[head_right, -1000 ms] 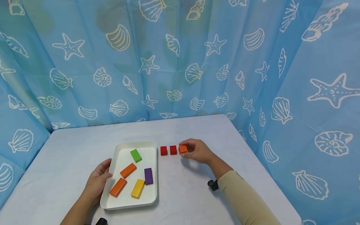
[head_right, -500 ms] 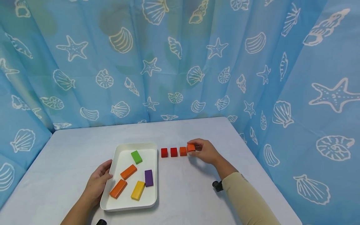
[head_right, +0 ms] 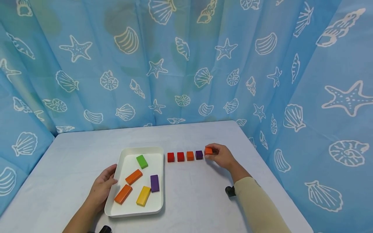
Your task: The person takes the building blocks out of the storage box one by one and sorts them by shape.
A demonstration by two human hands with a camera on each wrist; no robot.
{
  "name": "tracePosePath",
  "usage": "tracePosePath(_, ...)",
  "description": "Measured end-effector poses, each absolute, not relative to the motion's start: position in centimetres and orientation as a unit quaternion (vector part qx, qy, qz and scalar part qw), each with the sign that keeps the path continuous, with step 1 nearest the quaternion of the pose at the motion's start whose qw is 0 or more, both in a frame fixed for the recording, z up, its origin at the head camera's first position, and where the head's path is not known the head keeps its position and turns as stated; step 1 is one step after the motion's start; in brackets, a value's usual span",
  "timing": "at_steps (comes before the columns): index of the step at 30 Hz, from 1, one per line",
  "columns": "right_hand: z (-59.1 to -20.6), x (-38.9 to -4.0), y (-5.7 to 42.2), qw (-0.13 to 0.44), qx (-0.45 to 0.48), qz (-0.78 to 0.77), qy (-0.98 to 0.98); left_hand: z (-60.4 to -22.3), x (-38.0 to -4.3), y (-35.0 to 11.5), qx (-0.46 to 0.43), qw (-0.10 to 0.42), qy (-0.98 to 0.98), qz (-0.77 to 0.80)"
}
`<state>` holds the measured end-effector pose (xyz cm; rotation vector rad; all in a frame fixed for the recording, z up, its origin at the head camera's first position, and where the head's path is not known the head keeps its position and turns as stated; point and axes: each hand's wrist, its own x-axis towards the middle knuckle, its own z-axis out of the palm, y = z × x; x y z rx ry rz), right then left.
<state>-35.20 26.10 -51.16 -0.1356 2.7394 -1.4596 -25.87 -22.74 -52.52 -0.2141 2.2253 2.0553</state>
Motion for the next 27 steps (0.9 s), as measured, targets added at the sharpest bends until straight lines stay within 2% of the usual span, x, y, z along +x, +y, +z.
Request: tracePosePath(27, -51.5, -36.7, 25.3, 0.069, -0.063, -0.323, 0.942, -52.6, -26.2, -22.8, -0.077, 0.053, 0.73, 0.678)
